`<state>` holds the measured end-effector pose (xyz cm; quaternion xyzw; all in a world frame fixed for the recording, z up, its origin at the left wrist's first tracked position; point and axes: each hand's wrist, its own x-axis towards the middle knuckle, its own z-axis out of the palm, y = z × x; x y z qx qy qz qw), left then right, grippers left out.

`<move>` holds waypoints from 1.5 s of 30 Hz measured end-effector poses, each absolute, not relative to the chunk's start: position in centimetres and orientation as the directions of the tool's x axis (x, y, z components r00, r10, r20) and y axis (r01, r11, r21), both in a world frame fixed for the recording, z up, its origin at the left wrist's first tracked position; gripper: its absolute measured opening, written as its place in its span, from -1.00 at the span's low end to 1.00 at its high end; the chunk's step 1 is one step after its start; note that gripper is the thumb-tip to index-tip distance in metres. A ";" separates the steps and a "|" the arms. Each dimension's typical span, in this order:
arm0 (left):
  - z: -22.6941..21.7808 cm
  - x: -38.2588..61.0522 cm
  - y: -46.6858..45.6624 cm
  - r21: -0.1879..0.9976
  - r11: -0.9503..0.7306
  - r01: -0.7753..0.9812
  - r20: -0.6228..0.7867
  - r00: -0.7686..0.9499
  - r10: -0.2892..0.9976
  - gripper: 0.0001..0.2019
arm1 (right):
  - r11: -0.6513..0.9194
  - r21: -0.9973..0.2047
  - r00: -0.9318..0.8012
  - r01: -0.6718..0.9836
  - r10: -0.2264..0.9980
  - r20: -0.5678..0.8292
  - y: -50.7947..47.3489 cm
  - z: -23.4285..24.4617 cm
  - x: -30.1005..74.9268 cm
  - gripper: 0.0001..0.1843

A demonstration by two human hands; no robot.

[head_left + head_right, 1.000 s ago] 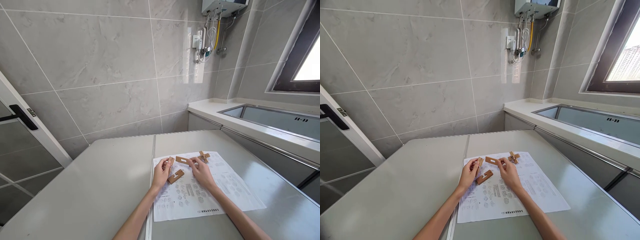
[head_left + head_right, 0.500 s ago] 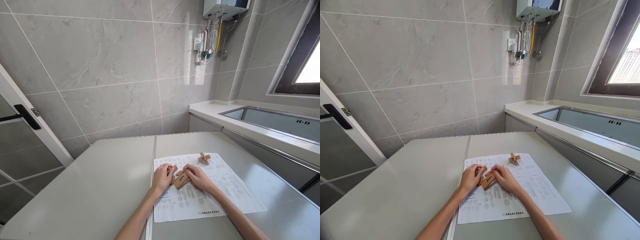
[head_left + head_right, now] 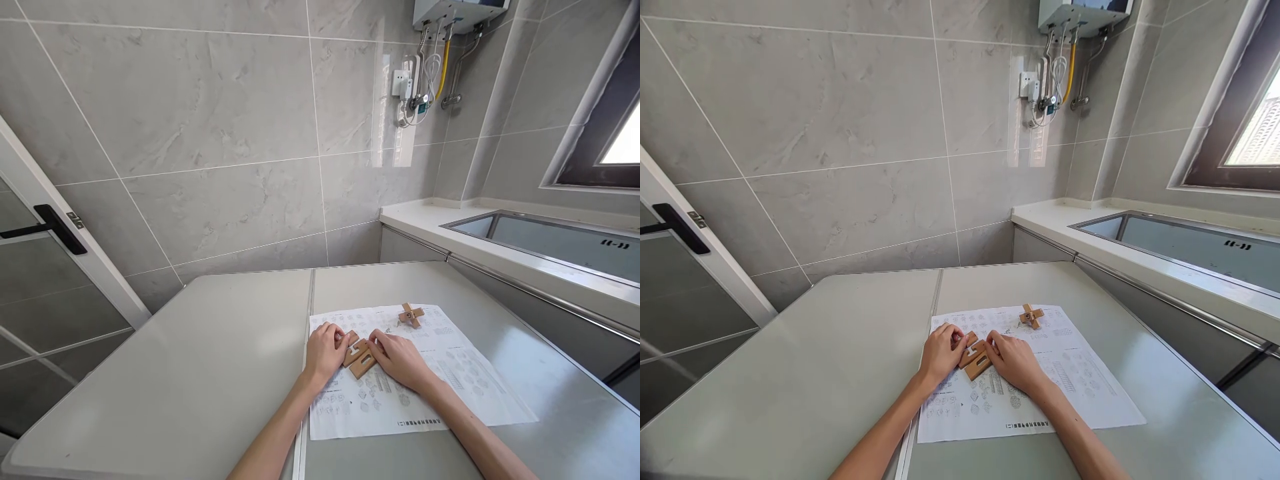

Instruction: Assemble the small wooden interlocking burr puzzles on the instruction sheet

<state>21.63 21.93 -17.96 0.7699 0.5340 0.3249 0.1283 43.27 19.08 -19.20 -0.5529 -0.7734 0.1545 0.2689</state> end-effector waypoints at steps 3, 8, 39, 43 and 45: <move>-18.0 21.6 21.8 0.534 -0.398 0.746 0.357 0.227 0.906 -0.82 | 0.340 -0.465 -0.245 0.818 0.936 0.254 19.2 -19.6 43.4 -0.71; -17.9 21.7 21.5 0.533 -0.417 0.736 0.333 0.270 0.903 -0.84 | 0.327 -0.419 -0.242 0.847 0.939 0.243 19.1 -19.7 43.4 -0.74; -18.4 20.9 22.3 0.374 -0.571 0.730 0.344 0.463 0.817 -0.58 | 0.264 -0.557 -0.161 0.788 0.960 0.229 19.6 -19.6 43.4 -0.75; -18.9 20.3 23.2 0.377 -0.534 0.756 0.357 0.414 0.837 -0.56 | 0.259 -0.559 -0.158 0.788 0.962 0.224 19.6 -19.3 43.5 -0.76; -19.0 20.0 23.6 0.387 -0.518 0.763 0.364 0.389 0.846 -0.57 | 0.261 -0.562 -0.161 0.785 0.962 0.222 19.5 -19.1 43.5 -0.75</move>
